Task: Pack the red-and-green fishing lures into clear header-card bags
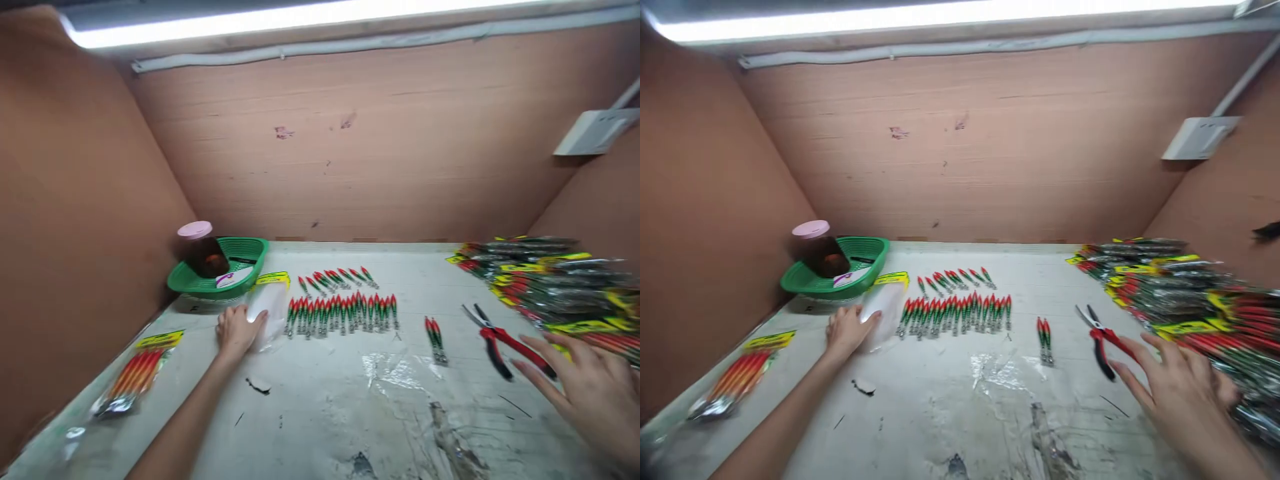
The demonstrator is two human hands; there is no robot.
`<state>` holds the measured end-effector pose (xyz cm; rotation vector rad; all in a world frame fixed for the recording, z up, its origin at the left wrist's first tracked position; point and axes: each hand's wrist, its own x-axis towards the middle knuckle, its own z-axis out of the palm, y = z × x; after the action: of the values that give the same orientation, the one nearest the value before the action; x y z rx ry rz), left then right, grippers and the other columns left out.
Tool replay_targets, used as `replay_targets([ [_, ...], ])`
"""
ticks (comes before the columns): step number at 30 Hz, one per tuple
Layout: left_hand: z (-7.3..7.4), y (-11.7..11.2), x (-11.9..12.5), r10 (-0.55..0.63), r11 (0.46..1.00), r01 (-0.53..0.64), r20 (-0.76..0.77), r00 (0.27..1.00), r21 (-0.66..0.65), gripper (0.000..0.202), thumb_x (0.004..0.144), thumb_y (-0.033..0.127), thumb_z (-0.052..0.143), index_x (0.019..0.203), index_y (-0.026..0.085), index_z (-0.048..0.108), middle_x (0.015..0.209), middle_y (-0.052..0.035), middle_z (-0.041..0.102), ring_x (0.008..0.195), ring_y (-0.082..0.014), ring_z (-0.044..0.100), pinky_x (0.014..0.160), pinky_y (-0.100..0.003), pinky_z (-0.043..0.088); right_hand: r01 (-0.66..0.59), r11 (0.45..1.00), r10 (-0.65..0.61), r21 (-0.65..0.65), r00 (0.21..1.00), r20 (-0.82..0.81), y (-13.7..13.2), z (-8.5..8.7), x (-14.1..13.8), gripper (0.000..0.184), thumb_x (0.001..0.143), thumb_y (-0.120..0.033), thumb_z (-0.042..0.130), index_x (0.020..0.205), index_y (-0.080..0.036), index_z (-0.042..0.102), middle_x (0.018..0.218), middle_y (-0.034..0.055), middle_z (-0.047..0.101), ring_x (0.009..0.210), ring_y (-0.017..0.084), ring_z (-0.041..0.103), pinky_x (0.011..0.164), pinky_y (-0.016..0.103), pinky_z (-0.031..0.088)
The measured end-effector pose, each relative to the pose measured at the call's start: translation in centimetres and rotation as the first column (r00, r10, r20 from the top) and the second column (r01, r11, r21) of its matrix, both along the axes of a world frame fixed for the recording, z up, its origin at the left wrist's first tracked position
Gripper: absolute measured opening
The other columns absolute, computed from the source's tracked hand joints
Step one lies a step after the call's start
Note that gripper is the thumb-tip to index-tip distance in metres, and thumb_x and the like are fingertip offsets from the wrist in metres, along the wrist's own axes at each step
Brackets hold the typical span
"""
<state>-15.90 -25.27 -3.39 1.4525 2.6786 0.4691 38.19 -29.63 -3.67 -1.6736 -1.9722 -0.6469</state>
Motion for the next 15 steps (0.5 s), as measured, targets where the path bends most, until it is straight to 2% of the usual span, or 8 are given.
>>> replay_targets([
  [2, 0.1, 0.4, -0.5, 0.045, 0.999, -0.045, 0.038, 0.998, -0.014, 0.041, 0.08, 0.046, 0.055, 0.106, 0.015, 0.06, 0.112, -0.0166, 0.061, 0.109, -0.0316, 0.054, 0.087, -0.041, 0.043, -0.167, 0.986, 0.166, 0.024, 0.986, 0.03, -1.1, -1.3, -2.7, 0.059, 0.088, -0.058, 0.026, 0.093, -0.016, 0.068, 0.101, 0.0207, 0.061, 0.086, 0.034, 0.052, 0.074, 0.048, 0.037],
  [4, 0.5, 0.6, -1.2, 0.068, 0.997, -0.064, 0.094, 0.993, -0.04, 0.032, 0.083, 0.042, 0.055, 0.1, 0.015, 0.061, 0.103, -0.0106, 0.064, 0.097, -0.0236, 0.06, 0.084, -0.038, 0.045, -0.256, 0.967, 0.256, 0.004, 0.966, 0.032, -2.2, -2.0, -5.1, 0.051, 0.089, -0.055, 0.031, 0.092, -0.019, 0.067, 0.1, 0.0168, 0.062, 0.087, 0.032, 0.054, 0.074, 0.046, 0.039],
  [7, 1.6, 0.7, -2.1, 0.091, 0.995, -0.084, 0.169, 0.981, -0.05, 0.025, 0.086, 0.038, 0.055, 0.095, 0.015, 0.061, 0.094, -0.0051, 0.065, 0.088, -0.0183, 0.061, 0.081, -0.038, 0.047, -0.268, 0.963, 0.269, -0.035, 0.963, 0.015, -3.4, -2.2, -7.4, 0.043, 0.09, -0.051, 0.034, 0.092, -0.023, 0.066, 0.101, 0.0125, 0.063, 0.092, 0.03, 0.055, 0.075, 0.044, 0.039],
  [10, 3.0, 0.2, -2.8, 0.109, 0.994, -0.11, 0.232, 0.967, -0.008, 0.014, 0.083, 0.029, 0.057, 0.084, 0.017, 0.064, 0.088, -0.0095, 0.067, 0.093, -0.0268, 0.061, 0.079, -0.039, 0.046, -0.236, 0.968, 0.236, -0.09, 0.972, -0.016, -3.5, -1.8, -7.9, 0.036, 0.09, -0.047, 0.038, 0.093, -0.023, 0.065, 0.101, 0.0108, 0.063, 0.092, 0.028, 0.056, 0.074, 0.042, 0.041],
  [13, 4.3, -0.7, -3.2, 0.116, 0.988, -0.142, 0.332, 0.936, 0.055, 0.012, 0.077, 0.027, 0.061, 0.072, 0.016, 0.065, 0.086, -0.0157, 0.068, 0.103, -0.0393, 0.056, 0.077, -0.044, 0.045, -0.27, 0.941, 0.241, -0.204, 0.958, -0.157, -2.9, -1.4, -7.4, 0.029, 0.09, -0.038, 0.042, 0.097, -0.02, 0.063, 0.096, 0.0111, 0.062, 0.09, 0.025, 0.058, 0.076, 0.039, 0.045],
  [15, 4.8, -1.5, -3.2, 0.101, 0.982, -0.161, 0.438, 0.894, 0.103, 0.012, 0.076, 0.026, 0.062, 0.072, 0.015, 0.064, 0.084, -0.0146, 0.069, 0.104, -0.039, 0.056, 0.076, -0.043, 0.047, -0.284, 0.921, 0.23, -0.266, 0.949, -0.217, -2.2, -1.5, -7.2, 0.026, 0.09, -0.032, 0.043, 0.102, -0.019, 0.061, 0.094, 0.0106, 0.061, 0.088, 0.023, 0.059, 0.077, 0.037, 0.048],
])
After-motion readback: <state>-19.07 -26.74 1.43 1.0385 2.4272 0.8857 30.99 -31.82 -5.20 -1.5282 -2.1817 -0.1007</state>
